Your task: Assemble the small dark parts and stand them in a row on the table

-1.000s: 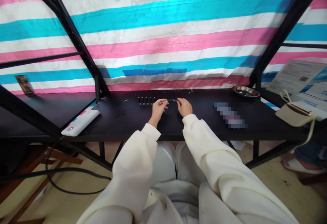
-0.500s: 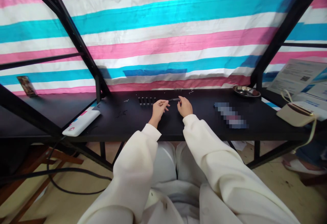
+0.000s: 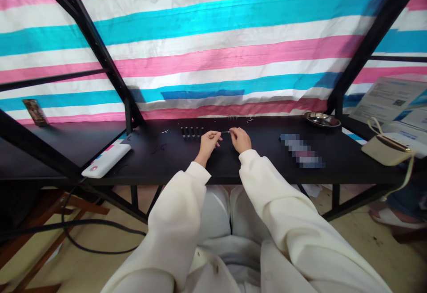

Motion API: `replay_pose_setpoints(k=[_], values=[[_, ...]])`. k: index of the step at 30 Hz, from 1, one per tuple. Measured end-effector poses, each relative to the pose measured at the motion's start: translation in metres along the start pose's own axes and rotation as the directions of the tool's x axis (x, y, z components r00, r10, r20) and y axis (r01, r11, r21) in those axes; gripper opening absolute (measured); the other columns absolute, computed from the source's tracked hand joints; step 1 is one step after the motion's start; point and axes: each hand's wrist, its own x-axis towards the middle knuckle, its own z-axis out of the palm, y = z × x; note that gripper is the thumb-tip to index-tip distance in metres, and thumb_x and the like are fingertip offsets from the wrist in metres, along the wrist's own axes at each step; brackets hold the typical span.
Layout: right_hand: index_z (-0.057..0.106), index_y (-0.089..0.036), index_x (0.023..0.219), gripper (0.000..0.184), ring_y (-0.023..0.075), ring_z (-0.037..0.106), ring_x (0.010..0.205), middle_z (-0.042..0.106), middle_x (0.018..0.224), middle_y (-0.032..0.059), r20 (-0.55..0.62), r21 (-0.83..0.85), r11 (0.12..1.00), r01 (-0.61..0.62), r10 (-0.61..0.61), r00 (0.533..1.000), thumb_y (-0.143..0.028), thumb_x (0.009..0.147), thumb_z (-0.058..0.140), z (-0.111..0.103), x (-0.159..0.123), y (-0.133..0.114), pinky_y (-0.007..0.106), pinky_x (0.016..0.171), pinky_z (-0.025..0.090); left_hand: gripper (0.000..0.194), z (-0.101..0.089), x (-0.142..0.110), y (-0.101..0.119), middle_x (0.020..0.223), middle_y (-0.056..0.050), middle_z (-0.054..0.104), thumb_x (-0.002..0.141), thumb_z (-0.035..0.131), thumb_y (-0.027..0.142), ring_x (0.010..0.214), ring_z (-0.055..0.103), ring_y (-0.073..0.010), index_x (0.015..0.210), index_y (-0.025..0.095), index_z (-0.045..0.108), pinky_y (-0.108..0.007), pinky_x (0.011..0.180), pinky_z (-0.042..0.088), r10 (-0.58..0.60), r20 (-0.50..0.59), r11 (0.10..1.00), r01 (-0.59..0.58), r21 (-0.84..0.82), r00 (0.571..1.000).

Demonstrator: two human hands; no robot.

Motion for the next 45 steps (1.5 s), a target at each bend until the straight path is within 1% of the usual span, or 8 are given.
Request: replay_pose_setpoints(k=[4,14,28,32,35,40,42,45], values=[[0.06,-0.017,0.108,0.033,0.0176,0.055,0.09,0.061,0.094,0.0089,0.02,-0.001,0.999,0.041,-0.041,0.999,-0.02,0.088,0.034,0.001,0.001,0.001,0.027,0.083,0.041,0.033,0.001,-0.001,0.0,0.067,-0.005,0.065,0.067,0.066,0.042,0.04,0.05,-0.007,0.081,0.012,0.059,-0.02,0.038,0.033,-0.005,0.062,1.0,0.004,0.017,0.998],[0.061,-0.014,0.105,0.033,0.0186,0.058,0.084,0.063,0.091,0.0107,-0.003,-0.026,0.987,0.159,-0.159,0.987,-0.015,0.084,0.036,0.011,0.002,0.006,0.03,0.08,0.045,0.035,0.0,-0.001,-0.003,0.073,-0.007,0.067,0.067,0.065,0.043,0.041,0.052,-0.0076,0.083,0.012,0.058,-0.019,0.038,0.032,0.001,0.098,0.999,-0.004,0.033,0.995],[0.055,-0.012,0.113,0.036,0.0197,0.058,0.089,0.063,0.1,0.0114,0.102,-0.039,0.984,0.171,-0.167,0.981,-0.013,0.079,0.042,0.012,0.001,0.003,0.032,0.084,0.044,0.034,-0.001,-0.001,-0.004,0.073,-0.007,0.067,0.068,0.064,0.041,0.041,0.053,-0.0075,0.083,0.011,0.058,-0.019,0.039,0.033,-0.016,0.092,0.997,0.009,0.07,0.996],[0.049,-0.014,0.115,0.034,0.0189,0.061,0.084,0.064,0.097,0.0104,0.132,0.007,0.988,0.157,-0.157,0.979,-0.017,0.082,0.042,0.011,0.0,0.001,0.029,0.077,0.044,0.037,-0.001,0.0,-0.002,0.074,-0.008,0.067,0.067,0.064,0.044,0.042,0.053,-0.0077,0.084,0.011,0.058,-0.019,0.038,0.032,-0.016,0.056,0.999,0.014,0.033,0.998],[0.049,-0.016,0.108,0.025,0.0181,0.061,0.073,0.065,0.086,0.0075,0.177,0.058,0.985,0.16,-0.168,0.97,-0.022,0.085,0.042,0.012,-0.001,-0.001,0.027,0.067,0.043,0.04,0.0,0.0,0.002,0.073,-0.007,0.066,0.066,0.065,0.045,0.042,0.052,-0.0075,0.087,0.011,0.059,-0.018,0.037,0.03,-0.017,0.02,1.0,0.017,-0.008,1.0],[0.049,-0.019,0.099,0.015,0.0167,0.06,0.067,0.064,0.079,0.0042,0.175,0.142,0.977,0.158,-0.181,0.968,-0.024,0.085,0.043,0.015,-0.002,-0.002,0.025,0.064,0.041,0.035,0.001,-0.002,0.003,0.064,-0.003,0.061,0.065,0.066,0.044,0.038,0.044,-0.0044,0.075,0.012,0.061,-0.018,0.036,0.031,-0.012,0.064,0.999,0.009,0.05,0.998],[0.047,-0.019,0.103,0.019,0.016,0.06,0.068,0.064,0.079,0.0034,0.184,0.192,0.97,0.147,-0.183,0.966,-0.021,0.084,0.044,0.016,-0.002,-0.002,0.025,0.065,0.041,0.033,0.001,-0.002,0.001,0.063,-0.002,0.06,0.065,0.066,0.043,0.038,0.043,-0.0044,0.074,0.012,0.061,-0.018,0.037,0.031,-0.012,0.068,0.997,0.006,0.082,0.998],[0.039,-0.017,0.116,0.036,0.0147,0.059,0.069,0.062,0.081,0.0028,0.213,0.261,0.956,0.13,-0.189,0.959,-0.019,0.081,0.047,0.018,-0.002,0.0,0.025,0.067,0.042,0.03,0.001,0.001,-0.004,0.065,-0.003,0.062,0.068,0.063,0.041,0.038,0.044,-0.0054,0.074,0.013,0.061,-0.019,0.039,0.033,-0.011,0.025,0.986,0.007,0.166,1.0]])
